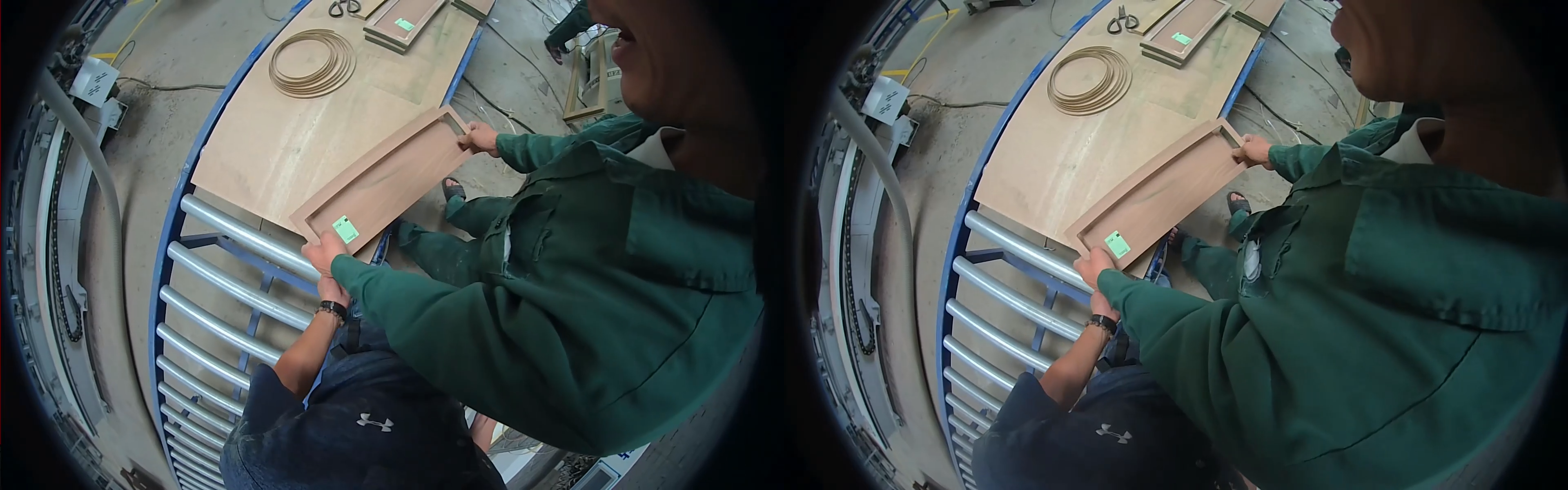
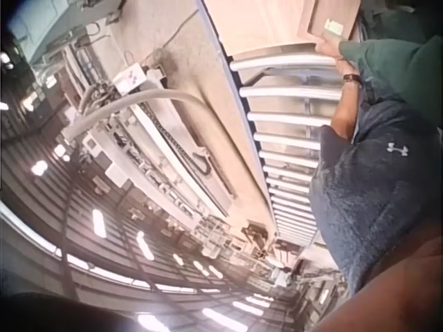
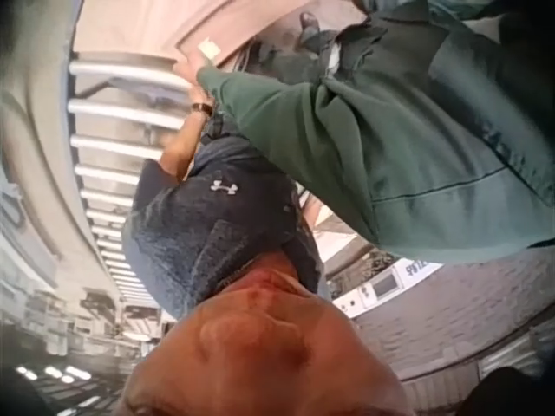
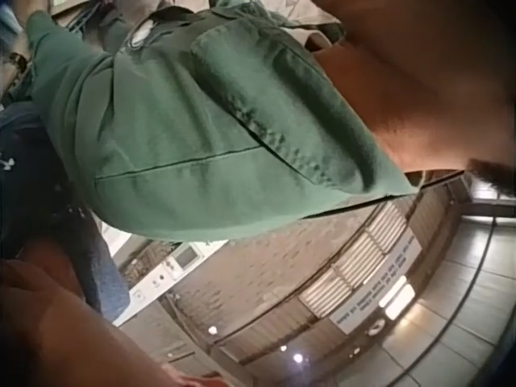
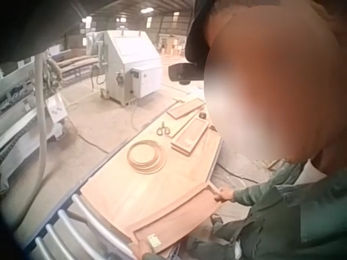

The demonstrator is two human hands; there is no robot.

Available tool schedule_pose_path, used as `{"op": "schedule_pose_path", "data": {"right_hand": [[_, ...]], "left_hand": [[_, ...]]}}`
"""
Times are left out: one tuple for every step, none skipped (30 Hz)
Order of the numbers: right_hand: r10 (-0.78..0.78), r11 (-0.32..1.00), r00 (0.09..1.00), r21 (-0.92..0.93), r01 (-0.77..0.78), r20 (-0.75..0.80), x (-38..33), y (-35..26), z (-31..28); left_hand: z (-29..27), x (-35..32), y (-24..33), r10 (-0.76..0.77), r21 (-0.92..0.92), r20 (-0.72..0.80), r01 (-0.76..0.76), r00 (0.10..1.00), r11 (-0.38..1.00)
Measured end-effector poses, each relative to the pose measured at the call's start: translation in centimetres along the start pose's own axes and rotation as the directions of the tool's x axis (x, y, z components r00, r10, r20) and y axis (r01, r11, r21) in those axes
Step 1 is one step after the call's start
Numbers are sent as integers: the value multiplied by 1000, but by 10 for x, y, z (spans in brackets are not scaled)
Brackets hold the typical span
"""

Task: Sorting and moving wooden board components from a conveyor belt on a factory floor.

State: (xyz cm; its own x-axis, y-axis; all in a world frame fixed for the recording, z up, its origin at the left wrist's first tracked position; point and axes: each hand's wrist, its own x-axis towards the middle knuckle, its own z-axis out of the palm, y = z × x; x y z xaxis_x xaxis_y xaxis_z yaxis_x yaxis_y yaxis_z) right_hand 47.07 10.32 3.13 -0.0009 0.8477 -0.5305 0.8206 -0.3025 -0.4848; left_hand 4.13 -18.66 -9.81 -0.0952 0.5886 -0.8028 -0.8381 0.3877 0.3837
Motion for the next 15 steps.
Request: {"op": "schedule_pose_path", "data": {"right_hand": [[40, 998, 999, 55, -40, 0, -6, 12, -18], [63, 991, 998, 117, -65, 17, -10, 15, -26], [65, 981, 996, 179, -74, 60, -1, 17, -25], [70, 966, 993, 241, -92, 95, -3, 23, -26], [77, 947, 989, 302, -112, 123, -2, 27, -32], [15, 935, 980, 345, -83, 196, 13, -3, -19], [15, 912, 974, 396, -107, 228, 29, -7, -26], [-4, 886, 960, 447, -126, 280, 35, -2, -23], [1, 854, 954, 497, -157, 301, 53, -9, -33], [-15, 822, 942, 541, -179, 335, 63, -7, -44], [-58, 790, 919, 580, -196, 390, 75, -22, -28], [-51, 781, 906, 582, -225, 419, 89, -25, -37], [-31, 773, 899, 581, -255, 436, 97, -23, -56], [-46, 767, 874, 578, -280, 484, 109, -38, -54], [-54, 767, 870, 579, -277, 489, 118, -52, -53]], "left_hand": [[34, -11, 3, 41, 31, 16, -41, 999, 999], [78, -26, 2, 98, 59, 19, -99, 995, 993], [106, -44, 12, 173, 82, -1, -173, 985, 982], [136, -61, 24, 243, 109, -11, -240, 970, 965], [161, -83, 37, 308, 138, -12, -303, 951, 943], [162, -18, 60, 507, 595, -385, -212, 771, 775], [173, -2, 63, 503, 597, -385, -207, 774, 775], [169, 6, 71, 521, 573, -367, -254, 771, 779], [177, 15, 73, 524, 548, -319, -297, 790, 782], [180, 28, 80, 526, 549, -324, -297, 786, 781], [171, 43, 95, 518, 531, -340, -294, 785, 795], [181, 58, 103, 489, 509, -319, -289, 811, 811], [197, 69, 109, 478, 502, -300, -289, 826, 815], [201, 79, 122, 479, 486, -289, -304, 829, 819], [206, 87, 134, 478, 469, -273, -319, 834, 824]]}}
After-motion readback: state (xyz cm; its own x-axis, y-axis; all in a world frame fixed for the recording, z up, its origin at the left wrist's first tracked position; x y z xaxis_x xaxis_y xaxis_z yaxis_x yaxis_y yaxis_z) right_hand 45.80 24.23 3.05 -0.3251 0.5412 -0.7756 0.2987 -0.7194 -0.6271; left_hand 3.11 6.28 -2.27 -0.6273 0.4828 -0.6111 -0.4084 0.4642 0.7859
